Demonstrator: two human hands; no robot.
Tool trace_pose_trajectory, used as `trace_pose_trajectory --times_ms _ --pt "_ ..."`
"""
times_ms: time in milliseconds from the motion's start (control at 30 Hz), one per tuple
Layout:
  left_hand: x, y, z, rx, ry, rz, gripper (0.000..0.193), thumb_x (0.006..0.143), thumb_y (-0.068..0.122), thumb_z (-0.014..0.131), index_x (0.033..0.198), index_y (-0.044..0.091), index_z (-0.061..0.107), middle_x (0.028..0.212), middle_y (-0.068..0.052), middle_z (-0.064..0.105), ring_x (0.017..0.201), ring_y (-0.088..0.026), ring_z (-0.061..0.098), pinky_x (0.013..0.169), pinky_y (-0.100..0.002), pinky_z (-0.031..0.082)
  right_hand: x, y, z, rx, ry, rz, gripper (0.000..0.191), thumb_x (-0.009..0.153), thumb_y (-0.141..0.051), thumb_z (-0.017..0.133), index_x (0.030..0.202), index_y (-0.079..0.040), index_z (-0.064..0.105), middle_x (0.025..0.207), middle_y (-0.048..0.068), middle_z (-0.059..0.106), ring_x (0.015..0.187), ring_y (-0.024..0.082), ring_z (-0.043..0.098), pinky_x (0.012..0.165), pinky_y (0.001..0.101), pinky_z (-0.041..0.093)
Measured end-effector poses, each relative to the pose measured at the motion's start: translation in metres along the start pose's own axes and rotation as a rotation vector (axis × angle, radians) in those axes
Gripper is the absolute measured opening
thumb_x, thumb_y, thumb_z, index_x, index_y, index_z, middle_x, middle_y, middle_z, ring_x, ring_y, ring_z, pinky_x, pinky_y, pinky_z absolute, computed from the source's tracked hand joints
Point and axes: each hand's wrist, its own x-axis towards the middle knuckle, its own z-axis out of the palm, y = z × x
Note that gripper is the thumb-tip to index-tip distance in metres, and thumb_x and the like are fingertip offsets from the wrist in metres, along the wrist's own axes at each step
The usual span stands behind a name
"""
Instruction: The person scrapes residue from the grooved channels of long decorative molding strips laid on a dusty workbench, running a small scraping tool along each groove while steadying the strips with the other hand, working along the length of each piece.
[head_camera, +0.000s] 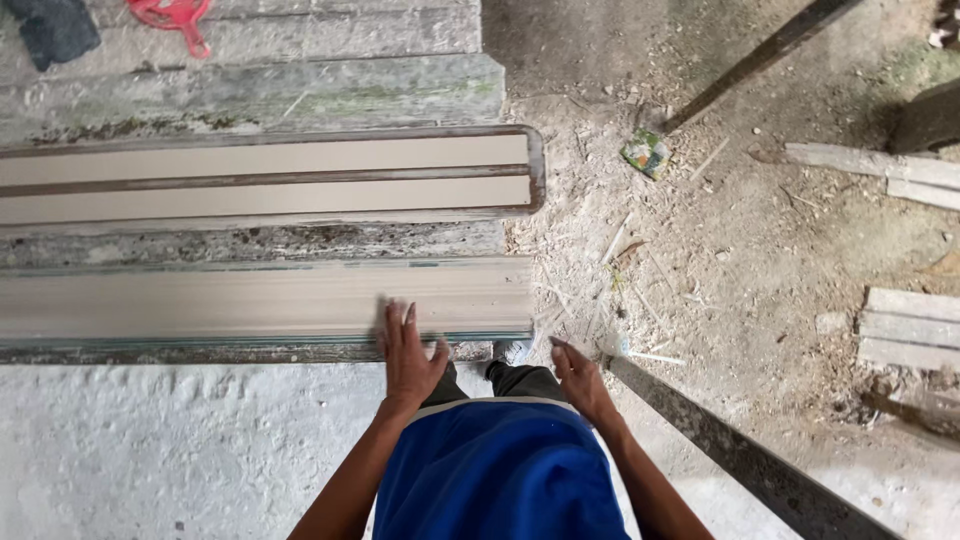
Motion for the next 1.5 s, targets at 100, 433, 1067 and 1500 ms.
trace_pose_trajectory --times_ms 100,433,1067,1500 --pt "-0.009 -0.016 -0.018 -0.037 0.001 -0.088 0.087 0.086 0.034 0.071 0.155 0.003 0.028 0.167 -0.026 0.012 0.156 -0.045 0.011 0.118 -0.069 0.016 0.034 -0.023 0.006 0.053 -0.082 0.118 0.057 0.108 -0.048 0.033 0.143 -0.009 0.057 0.077 0.011 0.061 0.057 0.017 0.055 0.047 0.0351 0.051" --pt "0.015 -0.075 -0.051 0.046 -0.126 -0.214 0.113 0.081 0.058 0.074 0.162 0.008 0.013 0.169 -0.024 0.003 0.157 -0.046 0.001 0.116 -0.073 0.012 0.091 -0.220 0.000 -0.741 -0.020 -0.421 0.048 0.105 -0.020 0.037 0.153 -0.019 0.043 0.090 0.017 0.074 0.058 0.022 0.069 0.050 0.0388 0.060" --pt "0.044 -0.153 -0.101 -0.048 -0.616 -0.025 0.134 0.075 0.083 0.065 0.165 0.012 -0.004 0.171 -0.024 -0.011 0.157 -0.047 -0.006 0.122 -0.066 0.014 0.107 -0.190 -0.024 -1.455 -0.173 0.310 0.051 0.110 -0.045 0.037 0.120 -0.013 0.075 0.096 0.013 0.080 0.072 0.018 0.073 0.070 0.0431 0.062" --pt "0.064 -0.164 -0.103 -0.007 -0.815 -0.044 0.137 0.070 0.085 0.065 0.166 0.017 -0.007 0.172 -0.020 -0.014 0.158 -0.043 -0.005 0.126 -0.059 0.013 0.145 -0.272 0.173 -1.342 -0.129 -0.425 0.033 0.102 -0.019 0.043 0.125 -0.006 0.063 0.099 0.021 0.074 0.088 0.035 0.075 0.072 0.0488 0.064"
